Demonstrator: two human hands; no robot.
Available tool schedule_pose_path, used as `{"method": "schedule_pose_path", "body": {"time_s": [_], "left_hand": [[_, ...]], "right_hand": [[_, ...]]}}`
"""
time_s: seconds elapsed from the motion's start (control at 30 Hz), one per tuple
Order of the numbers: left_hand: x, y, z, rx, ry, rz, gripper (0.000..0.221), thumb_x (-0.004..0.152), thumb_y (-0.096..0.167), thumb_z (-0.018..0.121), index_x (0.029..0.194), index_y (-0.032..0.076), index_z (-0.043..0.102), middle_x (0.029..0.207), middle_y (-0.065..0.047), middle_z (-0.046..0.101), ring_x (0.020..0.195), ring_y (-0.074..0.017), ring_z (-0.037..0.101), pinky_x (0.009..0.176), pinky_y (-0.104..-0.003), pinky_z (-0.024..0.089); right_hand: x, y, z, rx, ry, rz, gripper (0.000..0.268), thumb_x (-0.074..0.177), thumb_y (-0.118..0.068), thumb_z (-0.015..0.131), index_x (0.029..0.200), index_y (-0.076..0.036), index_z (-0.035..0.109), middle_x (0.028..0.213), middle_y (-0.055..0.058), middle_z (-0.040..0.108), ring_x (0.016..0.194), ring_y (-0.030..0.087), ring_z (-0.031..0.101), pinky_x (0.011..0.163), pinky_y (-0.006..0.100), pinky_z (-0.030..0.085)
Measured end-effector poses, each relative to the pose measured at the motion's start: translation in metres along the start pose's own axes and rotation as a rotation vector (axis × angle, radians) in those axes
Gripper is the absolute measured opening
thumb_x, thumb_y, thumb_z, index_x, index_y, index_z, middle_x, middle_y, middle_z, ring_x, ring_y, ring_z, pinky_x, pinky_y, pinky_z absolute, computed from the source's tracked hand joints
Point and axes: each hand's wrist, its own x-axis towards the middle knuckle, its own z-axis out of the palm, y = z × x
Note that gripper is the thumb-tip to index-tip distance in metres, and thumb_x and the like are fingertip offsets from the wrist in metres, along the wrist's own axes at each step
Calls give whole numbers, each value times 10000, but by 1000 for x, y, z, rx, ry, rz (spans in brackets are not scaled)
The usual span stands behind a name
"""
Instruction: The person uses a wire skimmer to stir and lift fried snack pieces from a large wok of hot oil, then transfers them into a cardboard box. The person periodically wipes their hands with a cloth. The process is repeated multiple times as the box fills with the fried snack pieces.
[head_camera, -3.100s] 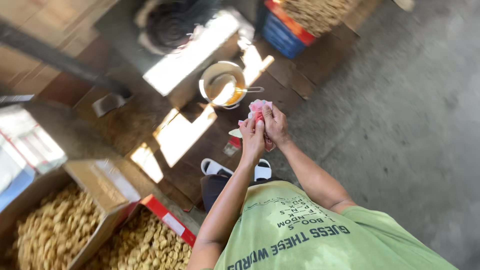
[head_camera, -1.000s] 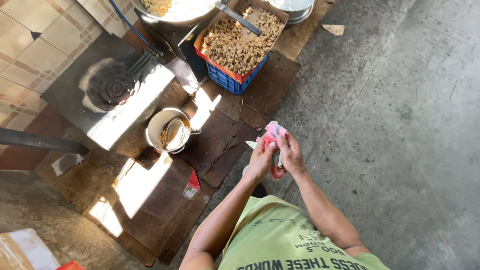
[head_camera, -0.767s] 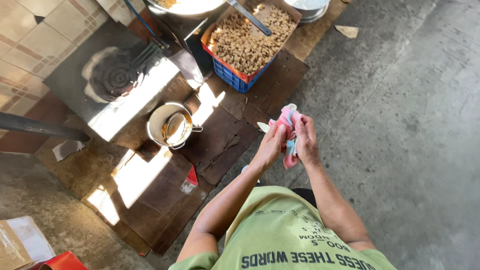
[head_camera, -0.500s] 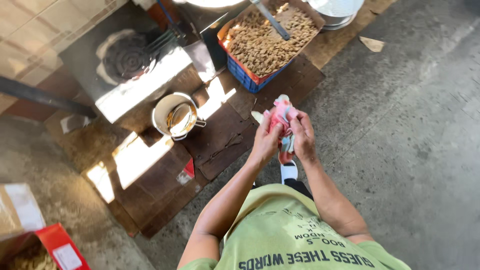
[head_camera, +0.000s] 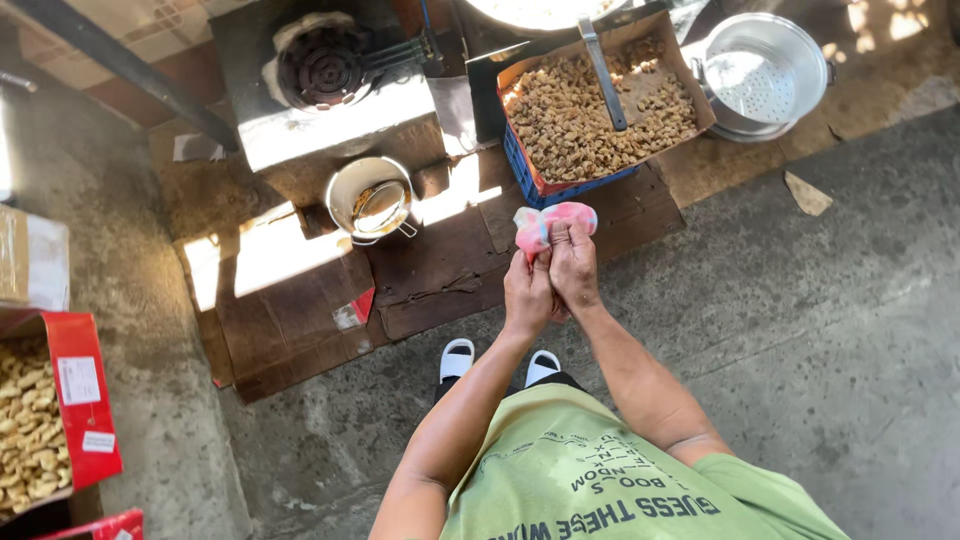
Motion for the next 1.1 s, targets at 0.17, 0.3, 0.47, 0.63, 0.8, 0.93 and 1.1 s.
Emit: {"method": "schedule_pose_path", "body": {"time_s": [0.17,0.3,0.47,0.63,0.8,0.93,1.1], "left_hand": [[5,9,-6,316,90,54,329,1052,230,538,1313,46,619,944,5,740,858,-150,665,757,-340,546],[24,-5,-13,-333,129,-24,259,1053,208,583,1254,45,592,1079,4,674,963,-131,638,850,-307,556],[11,-32,-24,-392,-32,-481,567,1181,452,412,1322,-25,685,968,-104,508,786,-222,395,604,-363,366],[-30,-40,-34,-145,-96,-58,369,1066,255,539,1361,35,511,1213,-6,620,1062,-77,568,903,-259,479],[-24,-25,-78,11,-95,-112,464,1104,376,463,1159,-37,668,984,-90,708,849,-113,614,739,-297,525],[-13,-6,-119,-16,-294,-288,624,1168,456,393,1102,-83,701,929,-95,698,795,-125,590,694,-297,513],[-28,19,-130,7,-332,-168,452,1060,362,403,1409,85,477,1047,-24,644,886,-75,609,753,-255,522]], "right_hand": [[-11,-39,-7,198,-146,-70,237,1119,-237,517,1145,-52,664,1055,48,669,989,136,601,900,305,522],[-40,-72,-6,-555,-57,-866,362,990,-281,632,1201,13,636,1203,307,602,1117,377,535,1005,426,419],[-42,-45,7,-272,-55,-530,212,1076,-212,587,1183,-44,660,1151,163,671,1135,289,591,1040,405,458],[-31,3,17,217,60,225,443,1136,-369,513,1108,25,713,957,110,665,828,190,574,748,371,477],[-61,-27,37,558,-44,213,575,1078,-499,408,1175,7,665,1049,76,739,957,162,685,909,314,549],[-111,-61,64,-365,82,-665,519,1067,-356,548,1331,90,512,1228,280,578,1143,325,580,985,393,479],[-122,-48,77,6,100,-88,265,1095,-291,582,1144,-39,645,856,65,653,751,128,600,680,313,527]]}}
